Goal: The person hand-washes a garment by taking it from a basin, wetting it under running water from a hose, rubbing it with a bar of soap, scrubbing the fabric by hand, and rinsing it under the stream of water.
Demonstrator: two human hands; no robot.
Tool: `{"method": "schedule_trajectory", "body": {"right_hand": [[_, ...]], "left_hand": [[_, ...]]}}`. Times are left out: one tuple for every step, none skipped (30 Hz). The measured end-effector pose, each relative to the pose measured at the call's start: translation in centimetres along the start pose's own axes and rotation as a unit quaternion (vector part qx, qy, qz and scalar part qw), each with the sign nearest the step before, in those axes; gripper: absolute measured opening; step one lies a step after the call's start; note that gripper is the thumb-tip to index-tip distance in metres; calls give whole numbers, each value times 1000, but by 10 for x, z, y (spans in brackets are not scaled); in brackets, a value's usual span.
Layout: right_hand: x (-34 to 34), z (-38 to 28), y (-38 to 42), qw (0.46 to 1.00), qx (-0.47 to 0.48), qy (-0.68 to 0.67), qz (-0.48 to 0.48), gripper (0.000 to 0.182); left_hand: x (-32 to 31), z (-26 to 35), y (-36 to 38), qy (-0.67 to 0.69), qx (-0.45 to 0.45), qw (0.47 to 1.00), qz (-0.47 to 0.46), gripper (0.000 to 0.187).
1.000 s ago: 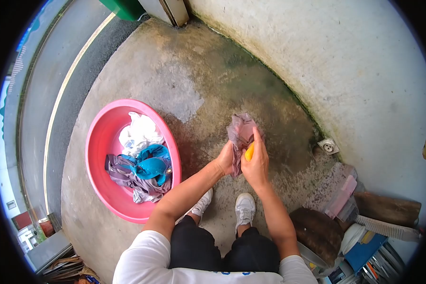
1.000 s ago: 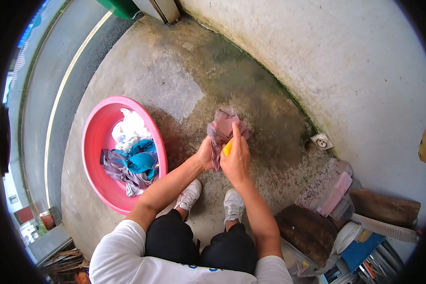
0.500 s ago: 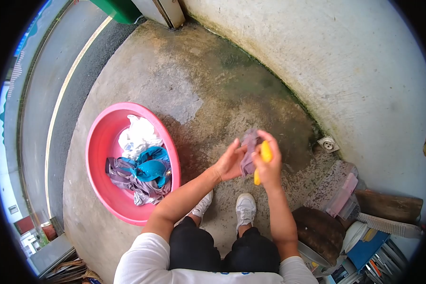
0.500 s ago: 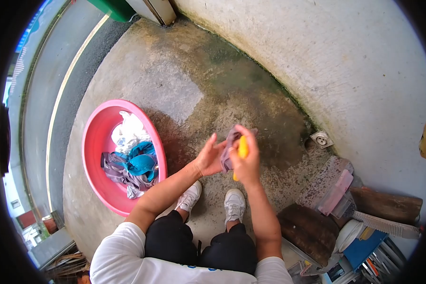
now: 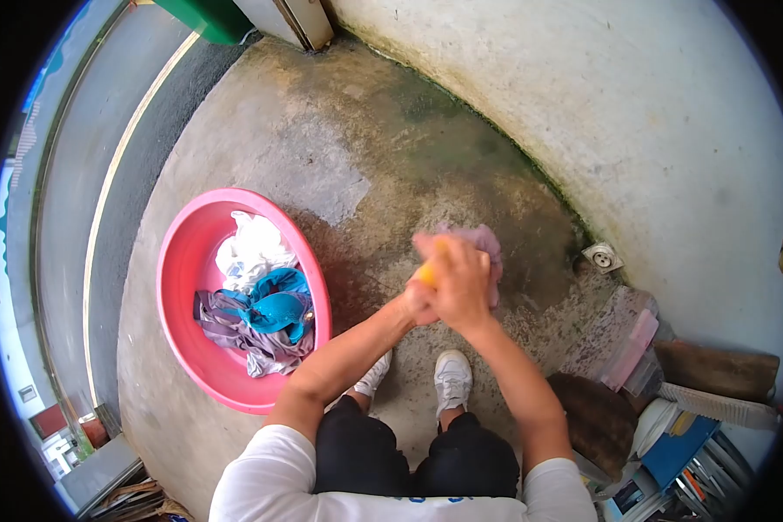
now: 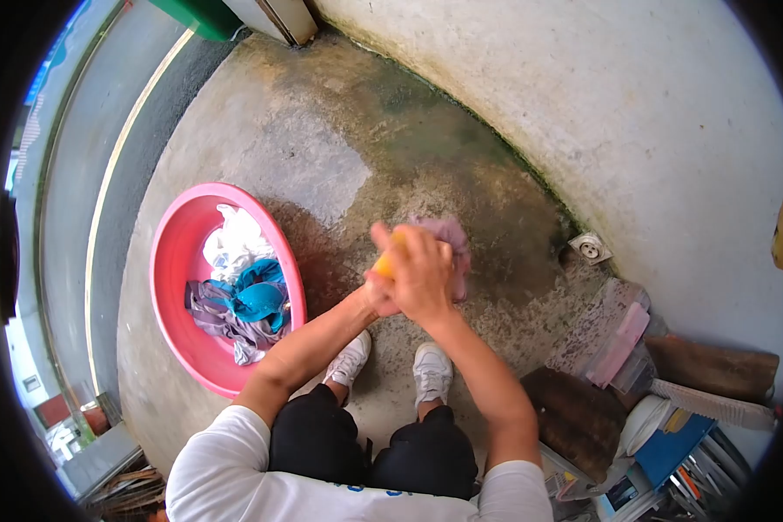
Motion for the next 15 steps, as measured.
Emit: {"method": "schedule_trajectory", "body": {"right_hand": [[-6,6,4,999,-3,36,20,62],[-9,16,4,997,-3,72,37,62],[-6,23,0,993,-3,108,55,63],[-3,35,0,991,-48,101,73,57],[3,47,2,986,-104,68,109,55],[8,61,6,976,-157,37,146,52],[9,76,11,960,-210,3,182,49],[-3,106,20,935,-264,-126,199,46],[-17,135,34,891,-314,-252,212,43],[-45,150,48,761,-381,-497,172,43],[-56,151,59,684,-414,-574,178,45],[-87,158,72,634,-415,-636,145,47],[-114,162,84,580,-413,-693,110,50],[-111,142,86,554,-417,-711,119,52],[-109,121,81,524,-404,-739,127,54]], "left_hand": [[5,3,1,34,-35,998,-32,47],[10,5,3,-23,-42,997,64,45],[3,5,0,-28,-22,997,64,44],[-1,3,1,-30,3,997,68,44],[-7,1,-3,-35,26,997,66,44],[-12,2,-6,-47,25,996,72,46],[-16,2,-6,-45,26,996,78,46],[-18,2,-5,-42,27,995,86,47],[-20,1,-2,-39,30,994,96,47],[-27,5,1,-62,24,993,97,50],[-31,8,2,-51,32,994,92,50],[-35,11,1,-39,38,995,87,51],[-39,14,0,-26,43,996,79,51],[-46,17,-1,-21,41,997,68,53],[-55,19,-3,-15,32,998,59,53]]}}
Point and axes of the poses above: each hand's wrist, its own y-axis away from the middle knuckle, its own x-axis out of the back of the hand, z = x × y, the point moved 8 cm from there along -y, towards the middle knuckle, and after that the axes turned 2 degrees about x, right-handed, at the moved point
